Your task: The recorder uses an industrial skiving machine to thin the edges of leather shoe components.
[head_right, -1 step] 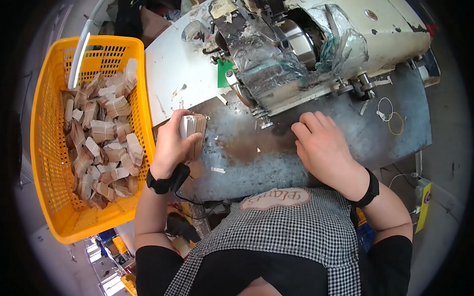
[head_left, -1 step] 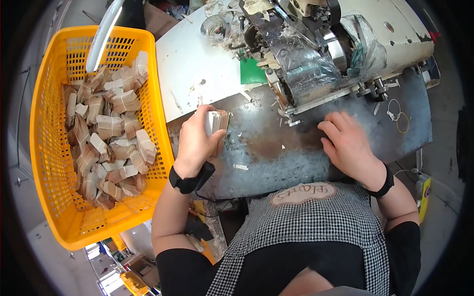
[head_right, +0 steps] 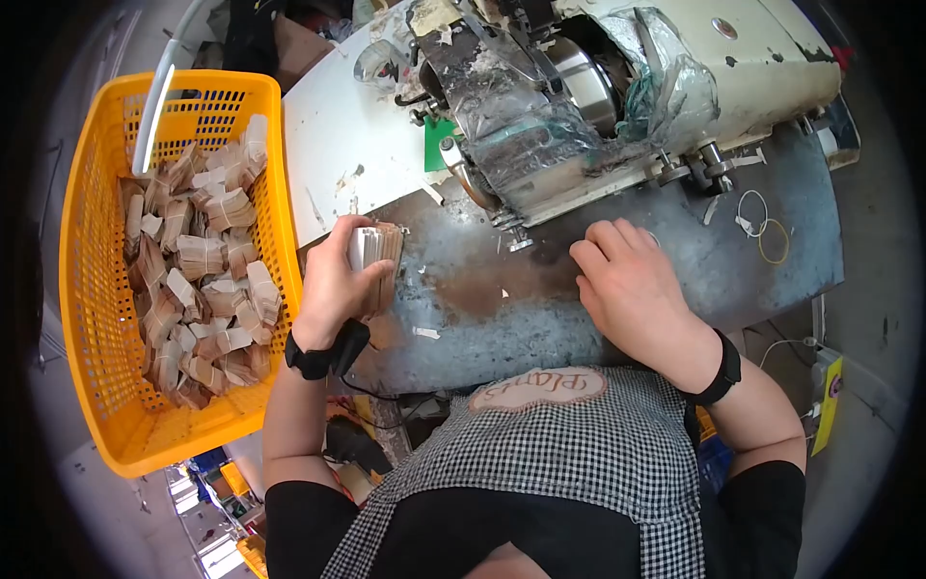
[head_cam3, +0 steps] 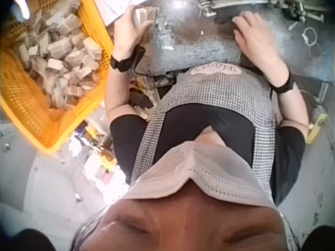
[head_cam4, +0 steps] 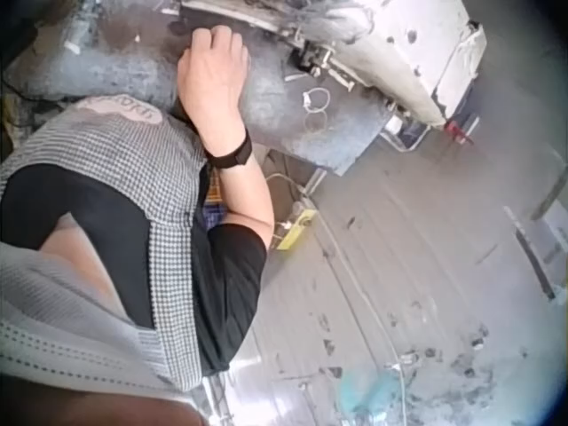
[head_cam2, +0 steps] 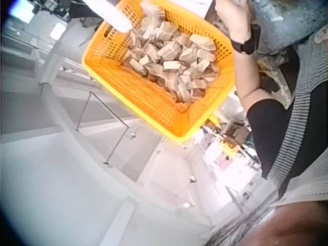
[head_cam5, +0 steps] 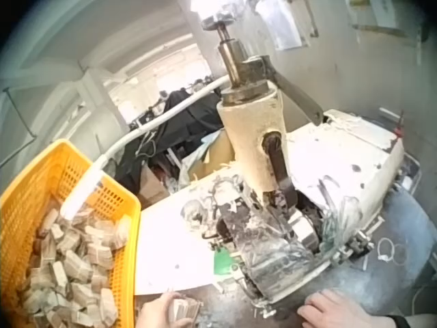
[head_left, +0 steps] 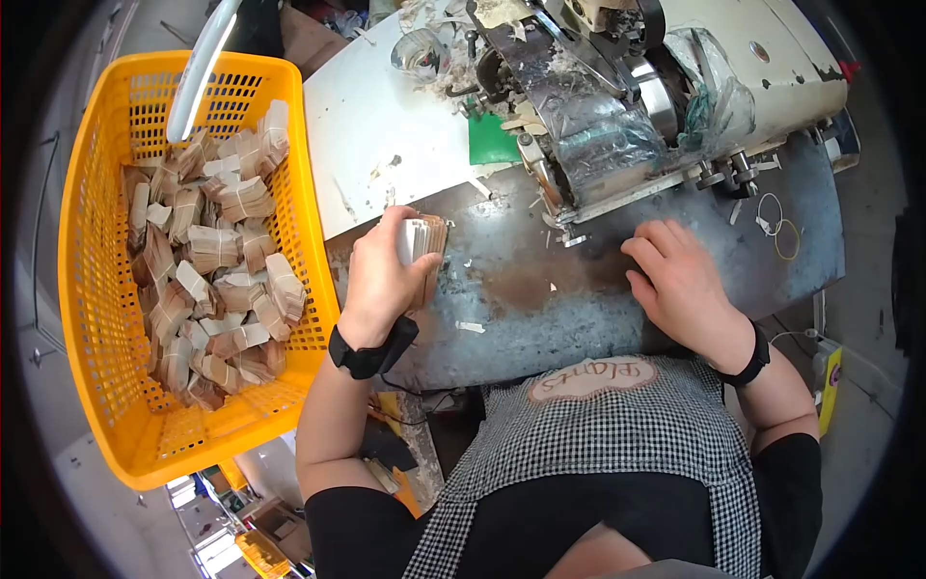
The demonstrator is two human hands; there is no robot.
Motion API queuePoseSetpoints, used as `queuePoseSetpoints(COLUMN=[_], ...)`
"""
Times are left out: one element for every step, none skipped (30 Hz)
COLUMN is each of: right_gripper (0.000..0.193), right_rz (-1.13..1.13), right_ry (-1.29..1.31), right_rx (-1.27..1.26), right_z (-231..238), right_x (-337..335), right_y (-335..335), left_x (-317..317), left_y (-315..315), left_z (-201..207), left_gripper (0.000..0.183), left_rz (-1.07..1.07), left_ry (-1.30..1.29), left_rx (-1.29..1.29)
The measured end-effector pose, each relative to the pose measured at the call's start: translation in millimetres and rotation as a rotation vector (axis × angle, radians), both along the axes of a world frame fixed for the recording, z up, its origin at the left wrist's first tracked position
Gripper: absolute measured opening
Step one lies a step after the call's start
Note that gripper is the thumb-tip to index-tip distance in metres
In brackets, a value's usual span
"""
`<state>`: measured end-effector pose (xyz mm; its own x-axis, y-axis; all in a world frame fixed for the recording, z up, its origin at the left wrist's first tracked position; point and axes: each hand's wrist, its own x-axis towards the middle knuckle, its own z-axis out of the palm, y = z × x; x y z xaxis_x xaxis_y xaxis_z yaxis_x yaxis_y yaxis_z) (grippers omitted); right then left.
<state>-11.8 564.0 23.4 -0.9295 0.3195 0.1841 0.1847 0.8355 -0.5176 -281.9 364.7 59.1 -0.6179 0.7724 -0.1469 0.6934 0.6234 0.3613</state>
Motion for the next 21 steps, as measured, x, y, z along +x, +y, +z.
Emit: queuePoseSetpoints(right_gripper=[0.025,0.026,0.026,0.026,0.026,0.025,0.025,0.025,0.025,0.025,0.025,0.025,0.025,0.027,0.030,0.030,0.031,0.031,0.031,0.029,0.028], right_rz=[-0.001,0.002,0.005,0.005,0.016,0.027,0.027,0.028,0.028,0.029,0.034,0.038,0.038,0.042,0.045,0.046,0.048,0.051,0.053,0.060,0.067], right_ry=[0.000,-0.010,-0.020,-0.020,-0.014,-0.008,-0.007,-0.013,-0.020,-0.019,-0.026,-0.033,-0.033,-0.049,-0.065,-0.065,-0.063,-0.060,-0.059,-0.050,-0.041], right_rx=[-0.002,-0.011,-0.019,-0.020,-0.030,-0.041,-0.041,-0.043,-0.045,-0.045,-0.046,-0.047,-0.046,-0.059,-0.072,-0.071,-0.068,-0.066,-0.065,-0.059,-0.053], right_z=[0.1,0.7,0.8,0.5,-0.3,-0.6,-0.5,-0.4,-0.3,-0.2,-0.2,-0.4,-0.2,0.0,-0.1,-0.4,-1.2,-1.5,-1.4,-0.8,0.1], right_x=[0.5,0.9,1.0,0.8,0.4,0.0,-0.2,-0.3,-0.3,-0.3,-0.1,0.1,0.3,0.6,0.7,0.7,0.5,0.2,-0.2,-0.8,-1.6], right_y=[-0.2,-0.4,-0.7,-1.1,-1.6,-2.3,-2.8,-3.4,-4.0,-4.4,-4.7,-5.0,-5.4,-5.8,-6.0,-6.3,-6.6,-6.9,-7.1,-7.5,-7.9], left_x=[-1.0,-1.8,-2.5,-3.4,-4.1,-4.9,-6.2,-6.9,-6.8,-6.4,-6.0,-5.5,-4.9,-4.6,-5.4,-6.9,-8.5,-10.4,-11.9,-12.3,-11.4], left_y=[-0.6,-1.3,-1.5,-1.0,-1.0,-2.1,-3.2,-4.0,-4.2,-4.0,-3.8,-3.6,-3.4,-3.5,-4.0,-5.1,-6.7,-9.6,-12.7,-14.8,-18.2], left_z=[-0.1,-0.2,0.0,0.8,1.5,1.1,-0.6,-1.7,-1.4,-0.1,0.8,1.4,1.9,2.1,1.2,-0.3,-2.0,-4.5,-6.4,-5.9,-1.5], left_gripper=[0.050,0.049,0.049,0.048,0.048,0.048,0.047,0.047,0.047,0.046,0.045,0.045,0.045,0.044,0.044,0.045,0.045,0.045,0.046,0.046,0.046], left_rz=[0.012,0.025,0.025,0.041,0.057,0.058,0.054,0.051,0.051,0.046,0.041,0.041,0.040,0.039,0.039,0.012,-0.016,-0.015,-0.050,-0.084,-0.080], left_ry=[-0.019,-0.038,-0.038,-0.043,-0.048,-0.047,-0.042,-0.037,-0.037,-0.041,-0.044,-0.044,-0.031,-0.018,-0.018,0.013,0.045,0.045,0.146,0.249,0.251], left_rx=[0.002,0.004,0.002,-0.004,-0.011,-0.012,-0.004,0.004,0.004,0.007,0.010,0.010,0.009,0.007,0.007,0.035,0.063,0.064,0.093,0.121,0.122])
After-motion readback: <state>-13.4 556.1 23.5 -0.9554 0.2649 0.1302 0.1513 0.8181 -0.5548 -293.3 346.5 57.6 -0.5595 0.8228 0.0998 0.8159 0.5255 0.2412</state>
